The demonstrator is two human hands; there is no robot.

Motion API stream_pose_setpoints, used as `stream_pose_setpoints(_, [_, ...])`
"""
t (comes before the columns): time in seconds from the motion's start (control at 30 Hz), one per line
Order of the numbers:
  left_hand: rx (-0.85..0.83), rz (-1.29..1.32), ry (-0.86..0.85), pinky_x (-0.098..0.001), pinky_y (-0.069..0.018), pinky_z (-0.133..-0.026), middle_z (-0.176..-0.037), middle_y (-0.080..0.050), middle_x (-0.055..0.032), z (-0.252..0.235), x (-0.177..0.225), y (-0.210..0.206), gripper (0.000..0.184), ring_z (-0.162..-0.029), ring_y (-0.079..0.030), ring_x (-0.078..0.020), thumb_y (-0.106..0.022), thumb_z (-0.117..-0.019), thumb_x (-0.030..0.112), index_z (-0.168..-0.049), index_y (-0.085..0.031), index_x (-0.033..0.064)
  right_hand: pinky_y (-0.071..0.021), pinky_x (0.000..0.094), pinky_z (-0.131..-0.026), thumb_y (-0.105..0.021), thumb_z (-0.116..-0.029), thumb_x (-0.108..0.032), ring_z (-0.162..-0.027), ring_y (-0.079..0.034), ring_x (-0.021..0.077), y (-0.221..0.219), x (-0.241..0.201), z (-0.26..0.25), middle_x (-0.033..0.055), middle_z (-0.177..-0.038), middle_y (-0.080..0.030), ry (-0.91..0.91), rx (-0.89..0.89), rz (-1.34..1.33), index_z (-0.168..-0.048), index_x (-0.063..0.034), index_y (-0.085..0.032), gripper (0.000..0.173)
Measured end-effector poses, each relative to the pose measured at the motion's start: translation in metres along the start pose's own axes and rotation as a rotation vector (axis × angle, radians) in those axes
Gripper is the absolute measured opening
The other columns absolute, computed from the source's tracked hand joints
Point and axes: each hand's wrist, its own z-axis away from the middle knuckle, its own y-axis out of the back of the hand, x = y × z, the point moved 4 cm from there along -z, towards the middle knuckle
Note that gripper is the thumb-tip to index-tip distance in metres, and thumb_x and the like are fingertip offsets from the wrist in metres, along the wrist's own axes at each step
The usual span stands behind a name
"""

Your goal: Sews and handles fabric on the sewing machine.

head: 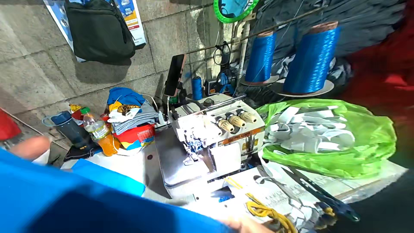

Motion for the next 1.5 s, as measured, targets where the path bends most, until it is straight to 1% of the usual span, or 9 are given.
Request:
stream_pose_setpoints(0.03, [0.196,0.315,0.086,-0.0141,-0.0446,-0.078,-0.088,-0.066,-0.0217,0.006,-0.003,-0.005,0.018,-0.080,-0.059,-0.0029,-0.037,-0.0931,-0.015,-0.093,-0.050,-0.0275,-0.0567,0.0200,-0.086,-0.065,-0.0973,-0.014,-0.095,-0.067,-0.0053,0.005,-0.001,0.001,-0.0135,-0.103,-0.074,0.022,0.045,-0.107,-0.112,-0.0141,-0.071,0.015])
stream_pose_setpoints(0.13, [-0.321,0.305,0.062,-0.0177,-0.0448,-0.094,-0.124,-0.057,-0.0174,0.022,-0.069,-0.004,0.037,-0.108,-0.057,-0.0034,-0.032,-0.1115,0.012,-0.136,-0.043,-0.0135,-0.0600,0.0229,-0.077,-0.062,-0.0924,0.002,-0.083,-0.071,0.0005,0.000,0.000,-0.014,-0.0101,-0.091,-0.075,-0.126,0.317,-0.271,-0.102,-0.0144,-0.070,0.021])
stream_pose_setpoints(0.2, [-0.545,-0.184,-0.046,-0.0475,-0.0356,-0.116,-0.154,-0.043,-0.0242,0.042,-0.105,-0.021,0.052,-0.142,-0.045,-0.0297,-0.033,-0.1116,0.024,-0.158,-0.030,0.0027,-0.0624,0.0266,-0.073,-0.061,-0.0934,0.004,-0.078,-0.073,0.0067,-0.008,0.011,-0.026,-0.0037,-0.086,-0.075,-0.277,0.478,-0.286,-0.103,-0.0077,-0.067,0.016])
stream_pose_setpoints(0.27, [-0.524,-0.401,-0.395,-0.0757,-0.0373,-0.103,-0.144,-0.049,-0.0379,0.067,-0.094,-0.048,0.060,-0.128,-0.051,-0.0593,-0.063,-0.0987,0.011,-0.153,-0.041,-0.0034,-0.0610,0.0242,-0.069,-0.057,-0.0978,0.001,-0.074,-0.072,0.0048,-0.014,0.021,-0.033,-0.0045,-0.082,-0.074,-0.335,0.527,-0.297,-0.104,-0.0072,-0.066,0.014])
stream_pose_setpoints(0.43, [-0.604,0.097,-1.093,-0.0478,-0.0586,-0.084,-0.103,-0.075,-0.0168,0.196,0.011,-0.065,0.023,-0.100,-0.072,-0.0335,-0.070,-0.0921,0.023,-0.100,-0.075,0.0014,-0.0618,0.0287,-0.069,-0.037,-0.1087,-0.011,-0.073,-0.072,0.0082,-0.016,0.028,-0.031,-0.0030,-0.082,-0.073,-0.369,0.509,-0.361,-0.104,-0.0080,-0.061,0.025])
stream_pose_setpoints(0.6, [-0.489,0.113,-1.327,-0.0379,-0.0562,-0.075,-0.094,-0.072,-0.0115,0.246,0.038,-0.080,0.016,-0.090,-0.070,-0.0276,-0.067,-0.0957,0.022,-0.100,-0.079,0.0118,-0.0597,0.0267,-0.077,-0.025,-0.1098,-0.015,-0.081,-0.071,0.0030,-0.018,0.013,-0.028,-0.0095,-0.087,-0.073,-0.314,0.386,-0.373,-0.108,-0.0122,-0.062,0.037])
stream_pose_setpoints(0.83, [-0.610,0.300,-1.274,-0.0365,-0.0530,-0.092,-0.089,-0.073,-0.0099,0.240,0.040,-0.066,0.013,-0.100,-0.069,-0.0253,-0.065,-0.0938,0.008,-0.083,-0.072,0.0073,-0.0610,0.0286,-0.076,-0.037,-0.1089,-0.013,-0.080,-0.071,0.0060,-0.002,0.013,-0.032,-0.0044,-0.087,-0.071,-0.224,0.556,-0.185,-0.106,-0.0057,-0.064,0.028])
stream_pose_setpoints(1.0, [-0.829,0.671,-1.127,-0.0174,-0.0502,-0.083,-0.086,-0.068,-0.0141,0.223,0.057,-0.055,0.009,-0.091,-0.066,-0.0139,-0.072,-0.0866,0.001,-0.083,-0.064,0.0003,-0.0450,0.0131,-0.054,-0.070,-0.0871,-0.006,-0.055,-0.051,-0.0060,-0.006,0.002,-0.048,-0.0134,-0.064,-0.055,0.050,0.757,0.003,-0.079,-0.0139,-0.060,0.015])
stream_pose_setpoints(1.5, [-0.746,0.769,-0.952,-0.0106,-0.0464,-0.073,-0.099,-0.072,-0.0067,0.209,0.035,-0.082,0.029,-0.082,-0.059,0.0029,-0.070,-0.0939,0.024,-0.108,-0.068,-0.0007,-0.0494,0.0141,-0.072,-0.050,-0.0996,0.001,-0.075,-0.060,-0.0027,-0.023,-0.037,-0.037,0.0060,-0.083,-0.067,0.253,0.445,0.263,-0.097,0.0090,-0.068,0.020])
